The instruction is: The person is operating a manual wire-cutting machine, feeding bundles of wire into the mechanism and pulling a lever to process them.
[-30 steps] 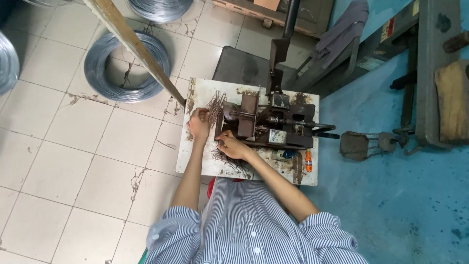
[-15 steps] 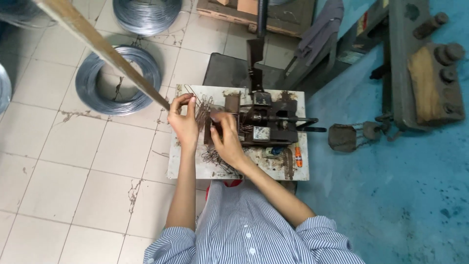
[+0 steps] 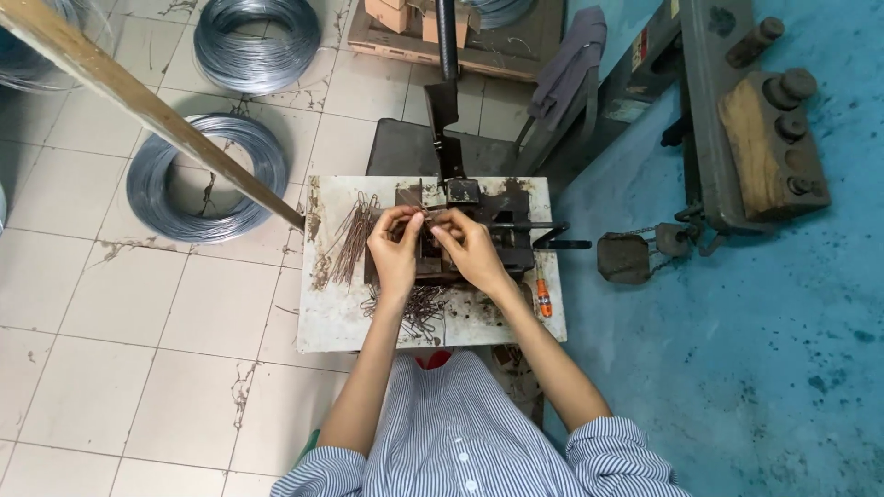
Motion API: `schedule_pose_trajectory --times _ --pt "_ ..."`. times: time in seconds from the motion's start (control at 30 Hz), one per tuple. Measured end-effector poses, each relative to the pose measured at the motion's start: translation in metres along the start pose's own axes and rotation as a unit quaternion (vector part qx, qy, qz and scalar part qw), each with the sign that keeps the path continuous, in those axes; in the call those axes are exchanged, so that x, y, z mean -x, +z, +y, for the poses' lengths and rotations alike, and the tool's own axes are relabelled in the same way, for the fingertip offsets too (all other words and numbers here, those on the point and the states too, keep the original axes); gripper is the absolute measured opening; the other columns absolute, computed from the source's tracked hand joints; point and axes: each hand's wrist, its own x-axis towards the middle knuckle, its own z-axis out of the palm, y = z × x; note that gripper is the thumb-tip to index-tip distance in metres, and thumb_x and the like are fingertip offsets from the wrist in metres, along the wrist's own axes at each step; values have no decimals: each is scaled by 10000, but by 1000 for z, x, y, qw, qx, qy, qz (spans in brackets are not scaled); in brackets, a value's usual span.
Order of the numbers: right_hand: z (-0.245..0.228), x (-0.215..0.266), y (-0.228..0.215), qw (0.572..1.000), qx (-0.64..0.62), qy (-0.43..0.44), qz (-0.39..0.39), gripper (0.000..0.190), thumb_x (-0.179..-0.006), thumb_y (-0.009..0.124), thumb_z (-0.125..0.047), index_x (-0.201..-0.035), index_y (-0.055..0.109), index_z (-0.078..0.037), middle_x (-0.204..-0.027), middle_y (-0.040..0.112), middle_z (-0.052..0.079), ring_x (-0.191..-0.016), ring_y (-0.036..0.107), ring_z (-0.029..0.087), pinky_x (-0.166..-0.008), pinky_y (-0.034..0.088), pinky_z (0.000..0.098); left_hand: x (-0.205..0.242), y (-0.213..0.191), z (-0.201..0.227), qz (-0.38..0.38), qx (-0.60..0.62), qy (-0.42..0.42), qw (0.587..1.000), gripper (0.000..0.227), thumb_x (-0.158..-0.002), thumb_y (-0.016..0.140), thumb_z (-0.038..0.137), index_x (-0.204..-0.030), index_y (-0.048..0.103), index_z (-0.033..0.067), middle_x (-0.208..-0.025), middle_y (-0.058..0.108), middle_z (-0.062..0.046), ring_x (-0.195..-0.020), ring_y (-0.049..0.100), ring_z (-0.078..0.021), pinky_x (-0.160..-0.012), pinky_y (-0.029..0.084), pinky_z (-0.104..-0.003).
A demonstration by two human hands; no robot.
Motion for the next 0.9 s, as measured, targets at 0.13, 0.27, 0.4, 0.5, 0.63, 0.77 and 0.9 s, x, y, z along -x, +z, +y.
schedule_pose_trajectory --times 0.13,0.27,0.4,0.5,0.63,0.77,0.9 --pt "22 0 -16 996 87 -20 -17 102 -997 660 -152 -1043 743 -113 -839 742 98 -794 703 227 -691 553 355 5 -10 -23 -41 -133 18 990 150 -958 740 205 -1071 707 112 -1024 711 -73 -1004 644 -243 -944 471 -412" --pt "19 -6 -42 949 299 -17 -96 195 -1031 586 -250 -1075 730 -126 -1007 753 104 -944 730 349 -782 580 459 13 -19 -31 -66 -418 21 906 396 -1032 609 304 -1380 567 121 -1331 601 -130 -1377 425 -288 -1141 274 -552" --pt "32 -13 -50 923 365 -27 -115 203 -1036 571 -240 -1093 726 -122 -997 750 109 -902 731 361 -762 578 470 21 -21 -23 -107 -455 37 883 526 -1032 596 295 -1469 449 41 -1445 530 -210 -1535 224 -338 -1191 125 -637" --pt "36 -18 -54 904 408 -58 -113 205 -1040 571 -238 -1076 737 -123 -972 753 85 -851 740 338 -719 580 435 22 -24 -20 -130 -465 33 875 566 -1030 596 313 -1502 404 67 -1519 486 -176 -1563 155 -320 -1189 87 -673" --pt "41 -27 -49 892 426 -69 -136 200 -1027 561 -245 -1068 727 -143 -963 747 87 -872 736 356 -727 583 456 20 -28 -32 -130 -446 22 885 636 -1019 523 491 -1502 423 90 -1505 513 -147 -1573 149 -280 -1200 95 -655" --pt "77 -44 -31 877 450 -59 -160 179 -1004 579 -251 -1073 708 -146 -953 760 92 -877 750 366 -746 593 480 20 -31 -38 -127 -457 40 880 632 -1019 529 489 -1544 398 163 -1502 513 -117 -1582 105 -261 -1201 146 -644" --pt "70 -50 -21 877 451 -29 -164 187 -1000 575 -250 -1106 668 -128 -938 769 103 -872 756 369 -747 589 489 20 -30 -45 -132 -453 33 881 587 -1023 538 445 -1548 411 216 -1536 471 -95 -1581 74 -258 -1194 169 -647"
